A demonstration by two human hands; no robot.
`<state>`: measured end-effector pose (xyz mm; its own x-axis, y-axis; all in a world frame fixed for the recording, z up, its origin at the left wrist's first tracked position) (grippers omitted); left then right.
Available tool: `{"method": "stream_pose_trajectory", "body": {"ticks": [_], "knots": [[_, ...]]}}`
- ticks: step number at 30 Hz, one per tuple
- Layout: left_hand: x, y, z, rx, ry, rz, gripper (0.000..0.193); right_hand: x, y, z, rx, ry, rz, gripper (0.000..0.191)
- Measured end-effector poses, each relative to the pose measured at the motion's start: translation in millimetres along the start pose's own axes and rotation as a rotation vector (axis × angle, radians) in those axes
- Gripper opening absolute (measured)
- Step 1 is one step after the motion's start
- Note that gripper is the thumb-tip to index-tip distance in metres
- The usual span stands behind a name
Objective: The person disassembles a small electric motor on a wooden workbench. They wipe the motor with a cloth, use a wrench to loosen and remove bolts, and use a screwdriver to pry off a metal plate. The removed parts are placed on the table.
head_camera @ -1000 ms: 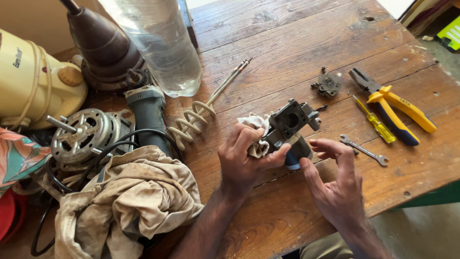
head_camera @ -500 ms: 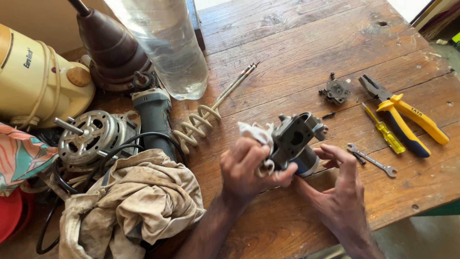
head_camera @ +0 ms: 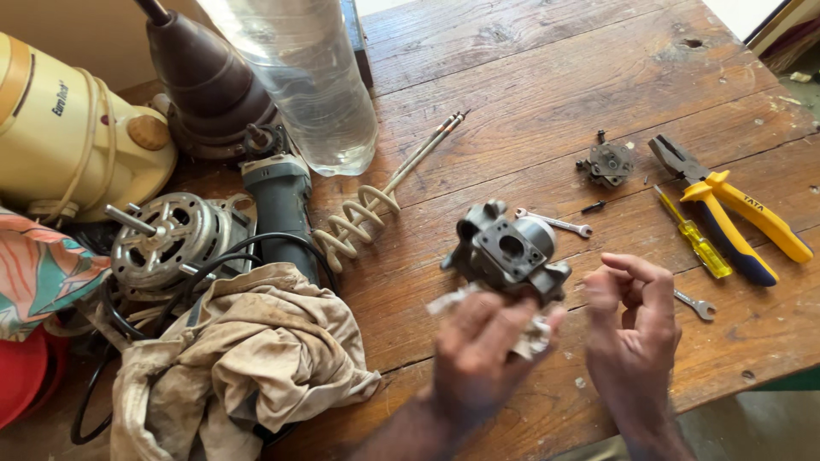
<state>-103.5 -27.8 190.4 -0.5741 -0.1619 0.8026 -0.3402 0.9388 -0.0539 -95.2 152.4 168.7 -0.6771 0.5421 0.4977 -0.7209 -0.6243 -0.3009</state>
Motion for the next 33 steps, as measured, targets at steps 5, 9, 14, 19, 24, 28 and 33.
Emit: {"method": "stream_pose_trajectory", "body": {"ticks": [5,9,14,19,24,28,33], "knots": [[3.8,-14.5,-19.2,-0.097,0.035,0.083,0.03,-8.5,-1.2,10.6,0.123,-0.029,0.04,0.033],[-15.6,-25.2,-73.2,-0.234,0.517,0.195,0.007,-9.1,-6.5,9.3,0.136,-0.013,0.014,0.033],[-47.9,-17.7,-87.1,-0.373,0.406,0.496,0.007,-18.9,-14.3,8.9,0.175,0.03,0.033,0.029],[2.2,-51.7,-22.3,0.0,0.118,-0.032,0.014,-26.5,-29.9,11.0,0.158,-0.009,0.037,0.026],[34.0,-80.4,38.3,0.461,-0.073,-0.267,0.016,-37.7,-49.2,16.6,0.098,-0.116,0.044,0.026],[10.6,-64.3,46.2,0.411,-0.241,0.013,0.022,-48.9,-58.4,31.5,0.039,-0.252,0.099,0.03],[-34.3,-42.6,42.7,0.14,-0.481,0.251,0.033,-57.2,-56.8,47.5,-0.046,-0.426,0.159,0.038]]}}
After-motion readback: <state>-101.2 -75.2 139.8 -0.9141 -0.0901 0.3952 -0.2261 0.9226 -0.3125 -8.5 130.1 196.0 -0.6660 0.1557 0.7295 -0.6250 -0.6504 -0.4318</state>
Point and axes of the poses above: each hand's wrist, its own x-axis towards the middle knuckle, its own y-axis out of the palm, z = x × y, the point moved 9 cm from there along x, towards the middle knuckle, and after that the axes turned 15 degrees about -z, right-handed, at the moved point
